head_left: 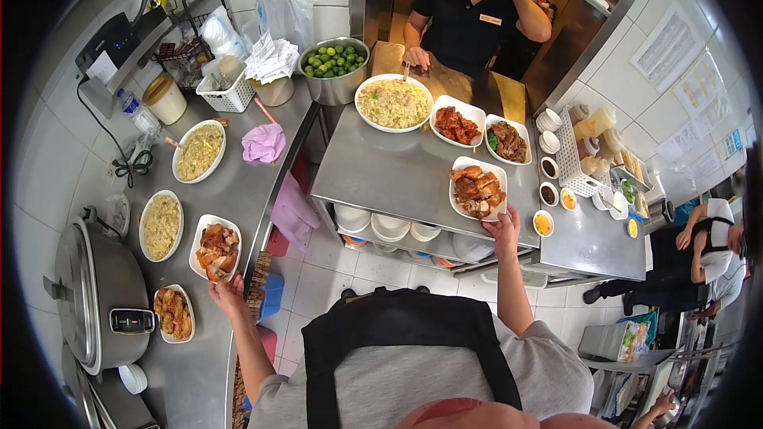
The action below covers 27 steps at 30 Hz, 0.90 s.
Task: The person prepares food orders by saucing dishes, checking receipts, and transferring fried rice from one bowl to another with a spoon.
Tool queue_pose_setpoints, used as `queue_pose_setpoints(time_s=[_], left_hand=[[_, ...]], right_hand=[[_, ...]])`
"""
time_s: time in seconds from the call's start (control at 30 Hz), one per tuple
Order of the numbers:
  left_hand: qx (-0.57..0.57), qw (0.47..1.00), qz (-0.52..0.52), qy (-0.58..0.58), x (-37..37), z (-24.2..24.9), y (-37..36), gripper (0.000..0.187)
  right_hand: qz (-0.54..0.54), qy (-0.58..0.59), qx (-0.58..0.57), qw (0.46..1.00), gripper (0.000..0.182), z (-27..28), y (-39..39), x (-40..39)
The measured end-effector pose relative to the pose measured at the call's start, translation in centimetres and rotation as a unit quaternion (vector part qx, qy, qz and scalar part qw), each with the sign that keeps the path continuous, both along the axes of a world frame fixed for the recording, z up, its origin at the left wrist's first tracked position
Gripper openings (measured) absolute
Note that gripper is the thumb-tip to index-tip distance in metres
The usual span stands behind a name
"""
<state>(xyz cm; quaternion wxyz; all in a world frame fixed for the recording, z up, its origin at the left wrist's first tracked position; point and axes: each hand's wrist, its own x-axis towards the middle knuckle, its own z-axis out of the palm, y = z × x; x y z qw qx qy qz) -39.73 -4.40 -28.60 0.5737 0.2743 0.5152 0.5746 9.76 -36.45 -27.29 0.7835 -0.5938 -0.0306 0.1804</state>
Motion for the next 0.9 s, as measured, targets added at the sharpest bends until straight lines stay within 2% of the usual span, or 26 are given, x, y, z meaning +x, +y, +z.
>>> queue_pose_setpoints(time_s=[0.33, 0.9], left_hand=[[-0.005, 1.000, 0.015, -0.011, -0.8, -1.4, 0.3, 0.048], [-0.007, 1.000, 0.000, 0.010, -0.1, 0.3, -0.2, 0.049]], right_hand=[[0.008, 0.000, 0.001, 1.000, 0.042, 0.4, 0.0, -0.2], [0.015, 0.004, 0.013, 1.000, 0.044, 0.5, 0.1, -0.3]])
